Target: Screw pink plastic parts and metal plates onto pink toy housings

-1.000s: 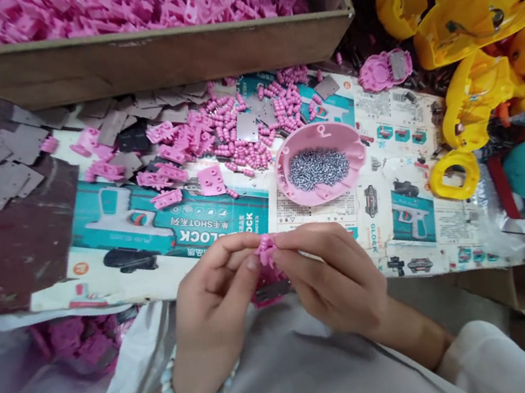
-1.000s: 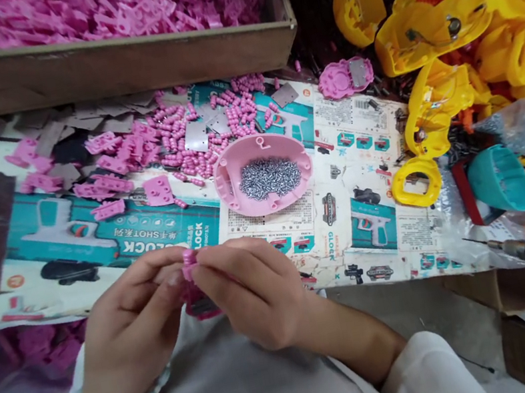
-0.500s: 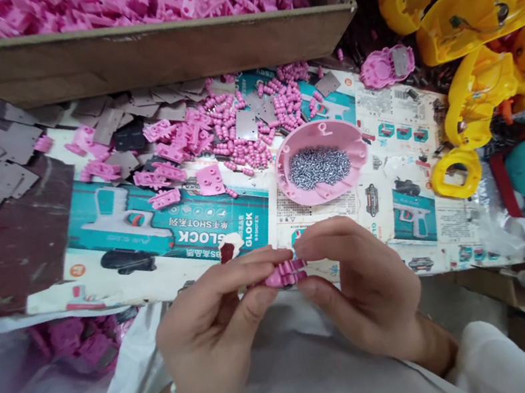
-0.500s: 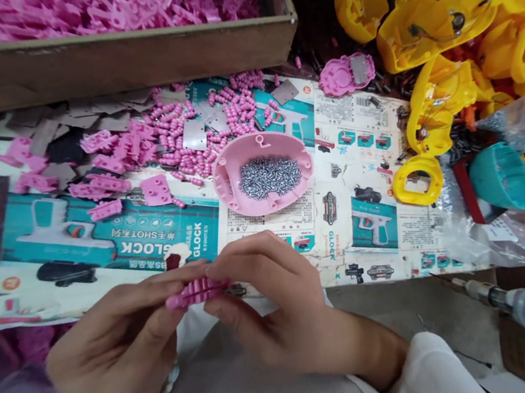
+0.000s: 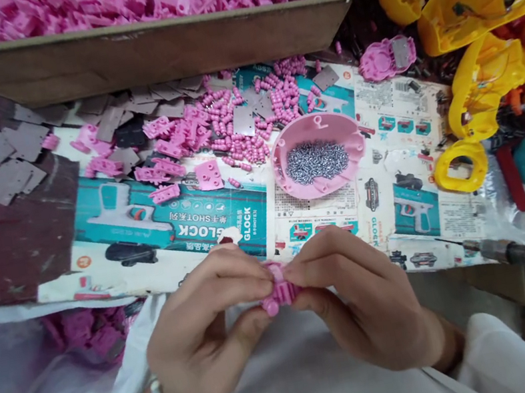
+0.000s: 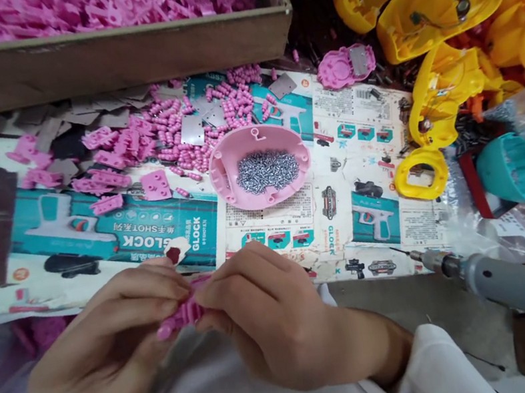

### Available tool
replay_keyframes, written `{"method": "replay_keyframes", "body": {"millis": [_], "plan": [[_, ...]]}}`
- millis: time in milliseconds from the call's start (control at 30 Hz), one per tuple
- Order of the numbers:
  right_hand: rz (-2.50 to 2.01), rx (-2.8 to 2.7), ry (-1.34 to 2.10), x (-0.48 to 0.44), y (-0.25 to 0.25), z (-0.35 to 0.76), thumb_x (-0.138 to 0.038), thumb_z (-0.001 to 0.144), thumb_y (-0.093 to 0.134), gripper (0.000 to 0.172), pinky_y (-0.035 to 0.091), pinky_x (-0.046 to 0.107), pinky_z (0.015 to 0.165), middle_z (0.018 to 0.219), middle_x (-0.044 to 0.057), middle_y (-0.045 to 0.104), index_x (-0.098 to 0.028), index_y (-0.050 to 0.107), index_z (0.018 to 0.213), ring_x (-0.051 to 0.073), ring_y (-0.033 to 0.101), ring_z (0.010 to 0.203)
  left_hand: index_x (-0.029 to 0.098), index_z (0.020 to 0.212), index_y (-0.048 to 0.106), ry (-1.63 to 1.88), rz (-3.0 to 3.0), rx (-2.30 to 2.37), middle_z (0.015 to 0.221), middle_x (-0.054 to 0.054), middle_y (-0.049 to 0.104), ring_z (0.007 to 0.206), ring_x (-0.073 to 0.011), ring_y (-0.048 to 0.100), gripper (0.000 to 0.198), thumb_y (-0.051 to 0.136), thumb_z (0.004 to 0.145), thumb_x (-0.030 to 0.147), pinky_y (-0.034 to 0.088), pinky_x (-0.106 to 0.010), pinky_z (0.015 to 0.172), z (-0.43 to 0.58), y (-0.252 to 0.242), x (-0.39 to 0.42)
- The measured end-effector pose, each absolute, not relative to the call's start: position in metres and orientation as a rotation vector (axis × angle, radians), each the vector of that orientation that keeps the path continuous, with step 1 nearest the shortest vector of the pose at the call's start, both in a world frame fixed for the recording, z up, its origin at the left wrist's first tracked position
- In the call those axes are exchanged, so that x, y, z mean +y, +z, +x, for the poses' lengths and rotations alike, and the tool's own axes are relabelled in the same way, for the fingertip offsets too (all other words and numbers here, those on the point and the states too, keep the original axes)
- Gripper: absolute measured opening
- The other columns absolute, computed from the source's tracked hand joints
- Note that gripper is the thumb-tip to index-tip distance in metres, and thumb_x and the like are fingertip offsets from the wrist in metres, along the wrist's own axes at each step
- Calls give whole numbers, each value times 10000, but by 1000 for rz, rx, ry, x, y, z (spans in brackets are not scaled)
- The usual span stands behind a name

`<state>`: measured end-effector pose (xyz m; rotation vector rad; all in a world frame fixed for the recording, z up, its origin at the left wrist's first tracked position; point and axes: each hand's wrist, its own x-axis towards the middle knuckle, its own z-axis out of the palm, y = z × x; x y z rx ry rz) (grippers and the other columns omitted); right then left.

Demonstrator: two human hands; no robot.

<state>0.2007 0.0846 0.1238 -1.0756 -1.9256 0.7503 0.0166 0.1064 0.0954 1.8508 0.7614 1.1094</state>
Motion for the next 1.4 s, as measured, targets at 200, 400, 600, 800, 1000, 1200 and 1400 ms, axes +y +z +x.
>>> {"method": "replay_keyframes", "body": {"millis": [200,400,600,800,1000,1200,1400], "plan": [[-1068,-1916,736,84,120,203,-122,875,585,101,465,247,733,857,84,590,-36,591,928,111,530,817,114,1027,527,870,2237,759,942,-71,629,940,-128,587,205,555,829,66,492,-281,885,12,106,118],[-1062,-1923,697,84,116,204,-166,867,616,162,476,232,777,886,98,615,-19,604,933,110,556,856,144,1005,506,901,2302,717,876,-43,624,850,-114,600,208,499,820,49,496,-331,931,14,102,120],[-1082,-1942,681,82,121,201,-99,868,555,99,473,266,775,866,107,596,-13,585,909,126,517,839,152,937,517,966,2186,888,861,-17,600,836,-91,585,231,452,781,-6,446,-404,1017,25,102,106],[-1123,-2005,711,80,127,205,-31,833,517,50,417,293,668,802,94,576,-63,540,865,144,491,767,143,1019,569,773,2222,766,983,-22,653,967,-91,615,237,539,811,33,442,-335,1075,13,113,113],[-1083,-2039,739,75,128,205,9,792,496,124,400,295,648,787,95,568,-57,544,886,154,486,757,164,936,603,790,2173,695,929,-9,675,928,-67,630,159,501,876,58,468,-268,1030,5,116,116],[-1267,-1647,995,74,122,245,-133,868,575,30,407,219,664,808,19,555,-123,572,896,87,501,756,66,1134,583,773,2385,676,1119,-100,633,1108,-106,556,234,509,923,137,408,-191,1020,29,124,136],[-1798,-1431,583,67,98,279,-188,883,551,64,389,232,598,737,-3,561,-157,590,843,88,489,645,104,762,622,109,2930,660,794,-86,620,697,-217,611,263,373,767,17,516,-352,624,107,136,204]]}}
